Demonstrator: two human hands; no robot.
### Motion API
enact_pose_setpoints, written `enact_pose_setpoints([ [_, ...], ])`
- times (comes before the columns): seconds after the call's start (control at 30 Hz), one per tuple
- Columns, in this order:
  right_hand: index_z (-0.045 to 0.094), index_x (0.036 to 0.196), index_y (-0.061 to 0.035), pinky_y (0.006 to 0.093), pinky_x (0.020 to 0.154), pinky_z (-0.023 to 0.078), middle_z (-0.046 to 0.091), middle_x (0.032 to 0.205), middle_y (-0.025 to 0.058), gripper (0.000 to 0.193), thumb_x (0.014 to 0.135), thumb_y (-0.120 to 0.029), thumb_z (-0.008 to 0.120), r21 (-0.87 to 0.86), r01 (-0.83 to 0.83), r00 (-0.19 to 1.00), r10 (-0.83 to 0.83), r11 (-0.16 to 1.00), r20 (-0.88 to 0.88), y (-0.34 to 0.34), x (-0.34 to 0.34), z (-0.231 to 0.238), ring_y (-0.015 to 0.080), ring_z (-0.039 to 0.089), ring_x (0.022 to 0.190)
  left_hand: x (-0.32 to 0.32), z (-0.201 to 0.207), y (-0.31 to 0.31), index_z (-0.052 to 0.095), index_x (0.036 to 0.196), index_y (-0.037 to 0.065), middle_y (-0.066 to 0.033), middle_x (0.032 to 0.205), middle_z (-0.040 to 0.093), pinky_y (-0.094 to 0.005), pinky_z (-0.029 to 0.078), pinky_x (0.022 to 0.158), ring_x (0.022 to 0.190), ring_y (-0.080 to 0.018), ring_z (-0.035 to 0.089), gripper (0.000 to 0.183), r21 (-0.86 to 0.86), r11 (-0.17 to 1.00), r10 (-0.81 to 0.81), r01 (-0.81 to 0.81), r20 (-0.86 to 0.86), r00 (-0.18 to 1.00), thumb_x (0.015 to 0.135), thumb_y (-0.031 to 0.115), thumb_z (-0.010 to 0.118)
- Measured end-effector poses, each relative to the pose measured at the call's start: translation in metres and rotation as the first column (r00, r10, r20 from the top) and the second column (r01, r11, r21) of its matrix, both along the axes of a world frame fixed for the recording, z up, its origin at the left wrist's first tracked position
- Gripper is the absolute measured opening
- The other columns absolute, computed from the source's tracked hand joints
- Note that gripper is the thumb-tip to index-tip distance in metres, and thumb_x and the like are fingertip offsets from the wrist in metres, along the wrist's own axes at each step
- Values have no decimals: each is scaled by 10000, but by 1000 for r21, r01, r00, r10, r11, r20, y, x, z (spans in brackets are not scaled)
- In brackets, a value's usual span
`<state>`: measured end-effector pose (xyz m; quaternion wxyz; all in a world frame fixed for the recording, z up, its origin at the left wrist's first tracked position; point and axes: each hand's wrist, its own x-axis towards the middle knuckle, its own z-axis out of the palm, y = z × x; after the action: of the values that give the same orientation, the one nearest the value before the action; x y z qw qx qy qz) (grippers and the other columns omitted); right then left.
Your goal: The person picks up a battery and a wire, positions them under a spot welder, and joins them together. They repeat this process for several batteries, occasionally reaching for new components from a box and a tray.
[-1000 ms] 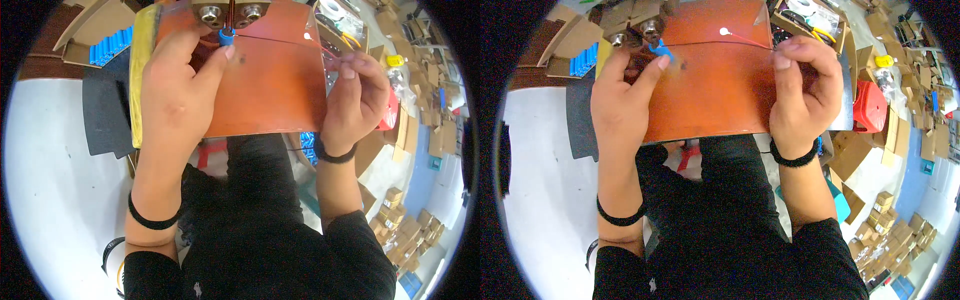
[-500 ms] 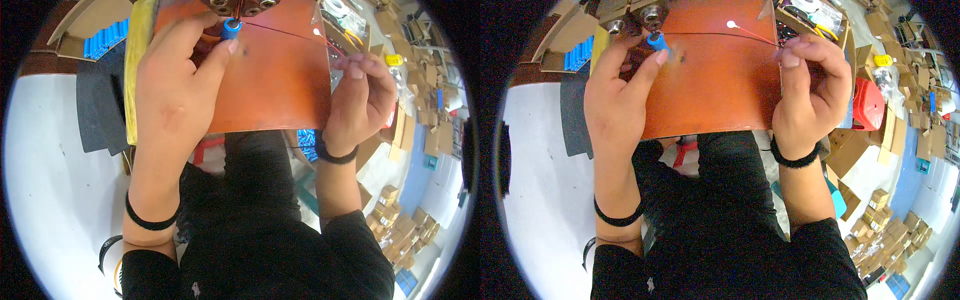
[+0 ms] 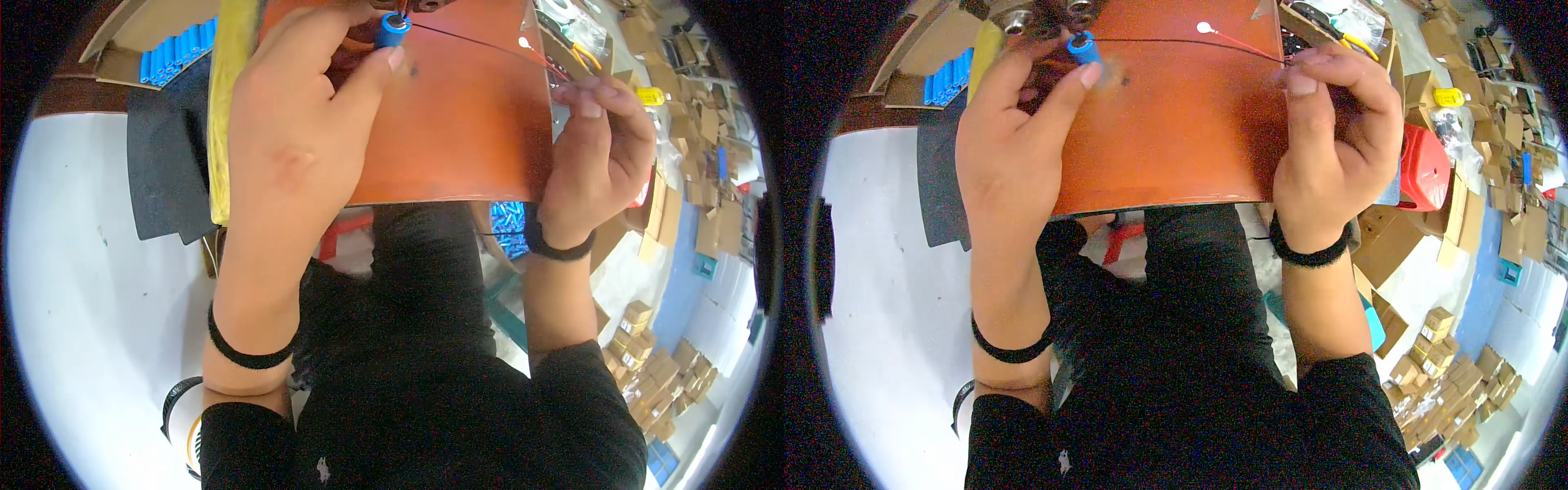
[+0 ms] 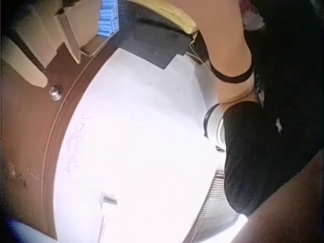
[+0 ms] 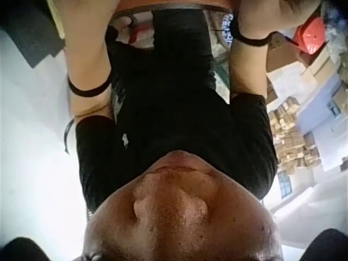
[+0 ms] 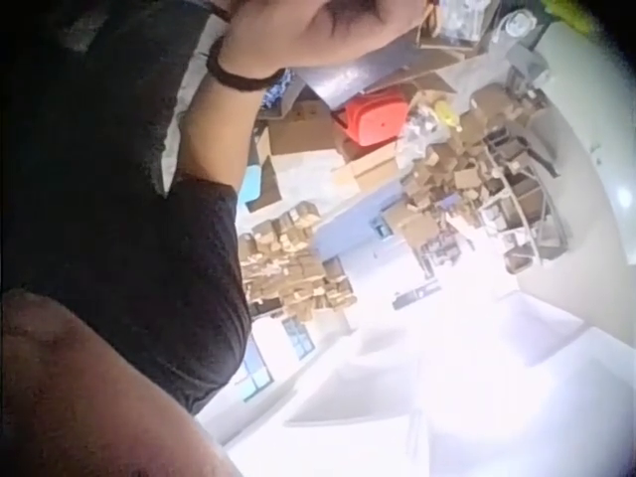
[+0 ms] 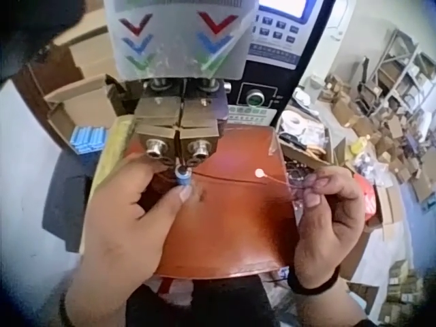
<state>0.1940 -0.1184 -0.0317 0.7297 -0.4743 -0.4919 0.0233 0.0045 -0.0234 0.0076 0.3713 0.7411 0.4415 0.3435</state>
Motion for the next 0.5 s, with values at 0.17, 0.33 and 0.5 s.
enact_pose_setpoints([
  [0.17, 568, 1001, 34, 290, 811, 514, 618, 1016, 146, 144, 872, 93, 585, 15, -4, 1000, 4, 1000, -25, 1, -2, -1, 188, 613, 907, 1, -4, -1, 640, 1107, 35, -25, 894, 671, -238, 463, 743, 797, -88, 594, 263, 2, 999, -38, 38, 81, 996, 874, 140, 699],
  [0.33, 572, 1002, 37, 276, 798, 514, 618, 1025, 144, 141, 875, 98, 582, -19, 14, 1000, -14, 1000, 2, -2, 0, 1, 174, 612, 913, 0, 1, 1, 632, 1099, 39, -25, 911, 672, -239, 463, 747, 797, -90, 597, 247, 84, 993, -74, 78, -45, 996, 880, 135, 692],
  [0.5, 573, 1010, 37, 261, 775, 504, 622, 1005, 129, 142, 879, 88, 590, 17, -18, 1000, 17, 1000, 24, -1, -6, 13, 153, 602, 880, -2, -8, 9, 606, 1113, 17, -46, 952, 674, -242, 459, 796, 856, -104, 603, 241, 14, 992, -128, 127, 102, 987, 900, 113, 666],
])
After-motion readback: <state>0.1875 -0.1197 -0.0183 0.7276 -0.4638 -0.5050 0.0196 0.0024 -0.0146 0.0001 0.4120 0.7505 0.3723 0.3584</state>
